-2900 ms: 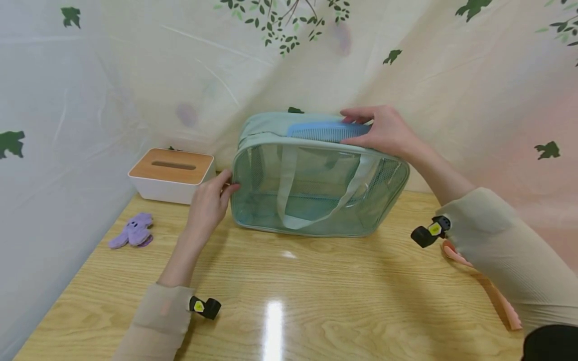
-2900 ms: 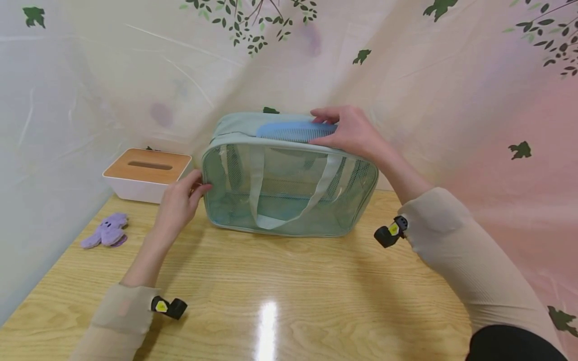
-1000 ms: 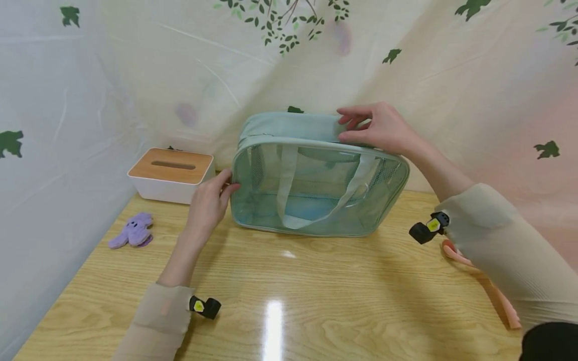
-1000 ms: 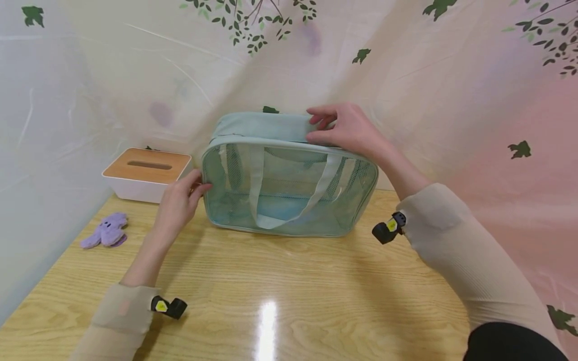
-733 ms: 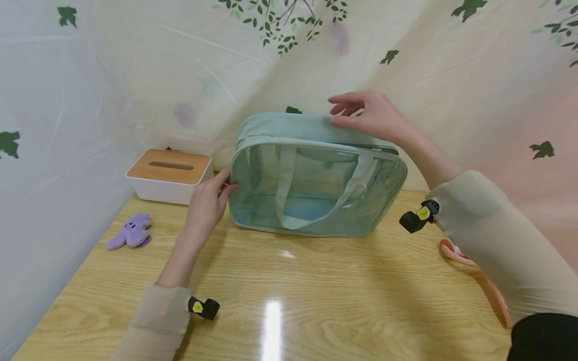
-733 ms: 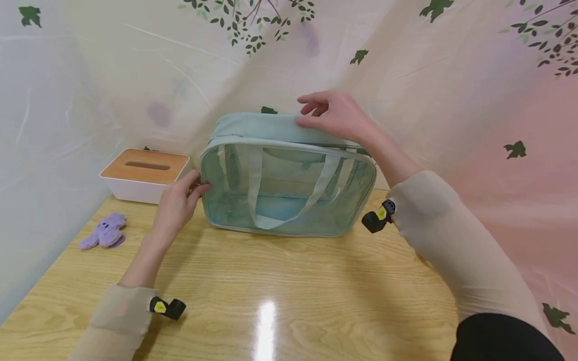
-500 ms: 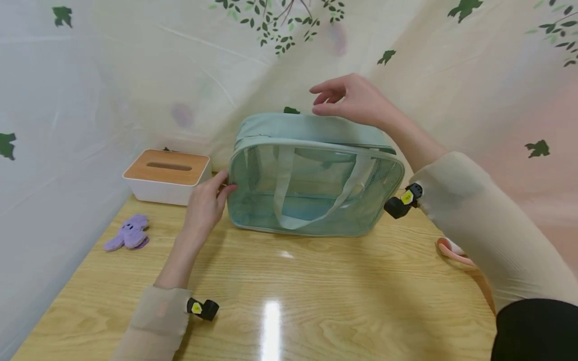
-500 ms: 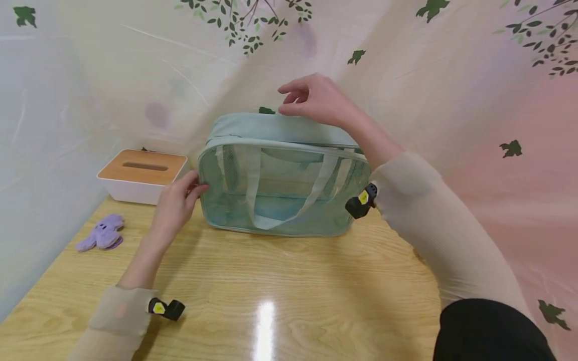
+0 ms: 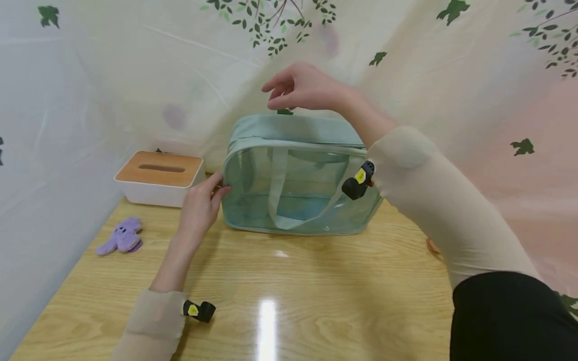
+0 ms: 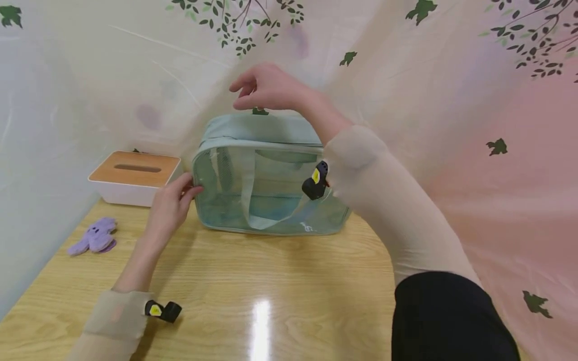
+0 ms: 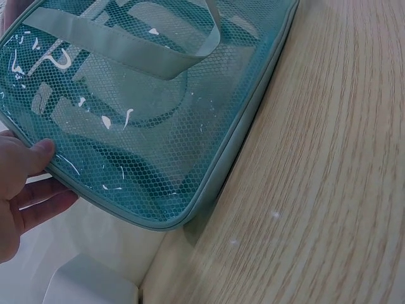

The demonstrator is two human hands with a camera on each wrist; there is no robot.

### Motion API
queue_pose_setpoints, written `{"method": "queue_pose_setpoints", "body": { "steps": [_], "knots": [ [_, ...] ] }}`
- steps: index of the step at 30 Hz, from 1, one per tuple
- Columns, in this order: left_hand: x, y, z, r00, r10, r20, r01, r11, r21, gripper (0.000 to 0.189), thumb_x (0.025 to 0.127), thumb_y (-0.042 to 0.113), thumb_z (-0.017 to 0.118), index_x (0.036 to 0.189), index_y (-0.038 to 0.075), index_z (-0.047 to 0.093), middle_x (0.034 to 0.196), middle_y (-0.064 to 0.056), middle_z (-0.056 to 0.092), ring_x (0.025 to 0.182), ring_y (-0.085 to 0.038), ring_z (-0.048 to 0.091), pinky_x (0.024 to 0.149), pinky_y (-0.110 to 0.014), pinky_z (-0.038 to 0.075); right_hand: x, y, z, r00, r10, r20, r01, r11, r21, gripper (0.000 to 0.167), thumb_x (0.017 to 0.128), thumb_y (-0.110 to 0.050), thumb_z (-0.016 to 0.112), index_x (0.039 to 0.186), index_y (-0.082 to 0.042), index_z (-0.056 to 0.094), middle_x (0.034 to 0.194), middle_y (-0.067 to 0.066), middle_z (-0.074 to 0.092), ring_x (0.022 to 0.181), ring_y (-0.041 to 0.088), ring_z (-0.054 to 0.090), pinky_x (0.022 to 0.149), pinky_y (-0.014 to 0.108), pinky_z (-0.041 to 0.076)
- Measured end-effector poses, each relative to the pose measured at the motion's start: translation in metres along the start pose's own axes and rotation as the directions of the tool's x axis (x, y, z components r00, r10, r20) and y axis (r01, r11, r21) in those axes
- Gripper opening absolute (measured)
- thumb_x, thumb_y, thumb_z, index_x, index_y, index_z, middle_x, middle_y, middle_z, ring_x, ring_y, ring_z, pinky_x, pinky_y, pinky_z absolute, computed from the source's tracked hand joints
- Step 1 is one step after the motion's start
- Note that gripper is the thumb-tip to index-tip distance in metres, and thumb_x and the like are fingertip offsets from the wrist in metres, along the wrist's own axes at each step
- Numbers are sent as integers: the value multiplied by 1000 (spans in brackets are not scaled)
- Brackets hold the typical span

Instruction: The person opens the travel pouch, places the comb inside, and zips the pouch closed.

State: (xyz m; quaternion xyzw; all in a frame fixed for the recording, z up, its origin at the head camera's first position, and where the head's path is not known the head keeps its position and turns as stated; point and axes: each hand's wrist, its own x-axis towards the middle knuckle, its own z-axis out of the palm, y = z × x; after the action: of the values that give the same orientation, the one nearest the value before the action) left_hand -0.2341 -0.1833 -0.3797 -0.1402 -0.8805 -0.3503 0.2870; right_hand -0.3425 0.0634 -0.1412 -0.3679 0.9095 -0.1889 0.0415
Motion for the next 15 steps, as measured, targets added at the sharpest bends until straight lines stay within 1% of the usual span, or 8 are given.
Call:
{"method": "queue_pose_setpoints", "body": {
  "steps": [5,7,11,15],
  "knots": [
    [2,0,0,1000,0,15,0,1000,-3,13,98,11,69,91,3,60,81,-16,71,67,-28,63,61,-37,48,14,-8,5,999,-10,41,10,1000,-9,45,100,-32,67,141,-15,63,127,1,72,108,11,67,91,27,54],
    [2,1,0,1000,2,19,-2,1000,1,15,97,12,69,90,3,60,79,-16,70,64,-27,60,60,-36,47,19,-10,8,998,-13,66,13,1000,8,44,100,-30,67,141,-14,63,126,3,73,106,12,68,89,28,55],
    [2,1,1,1000,13,7,-14,1000,11,16,96,12,71,89,3,61,74,-14,67,60,-24,54,58,-35,42,30,-16,16,993,-45,113,43,999,19,44,100,-25,67,141,-11,63,126,5,74,106,14,69,90,29,55],
    [1,0,0,1000,21,-12,-21,1000,11,13,95,12,71,92,2,64,74,-14,67,60,-24,54,58,-36,43,42,-24,23,985,-74,157,76,997,-8,41,100,-25,67,138,-12,64,124,6,74,105,14,70,91,28,55]
  ]
}}
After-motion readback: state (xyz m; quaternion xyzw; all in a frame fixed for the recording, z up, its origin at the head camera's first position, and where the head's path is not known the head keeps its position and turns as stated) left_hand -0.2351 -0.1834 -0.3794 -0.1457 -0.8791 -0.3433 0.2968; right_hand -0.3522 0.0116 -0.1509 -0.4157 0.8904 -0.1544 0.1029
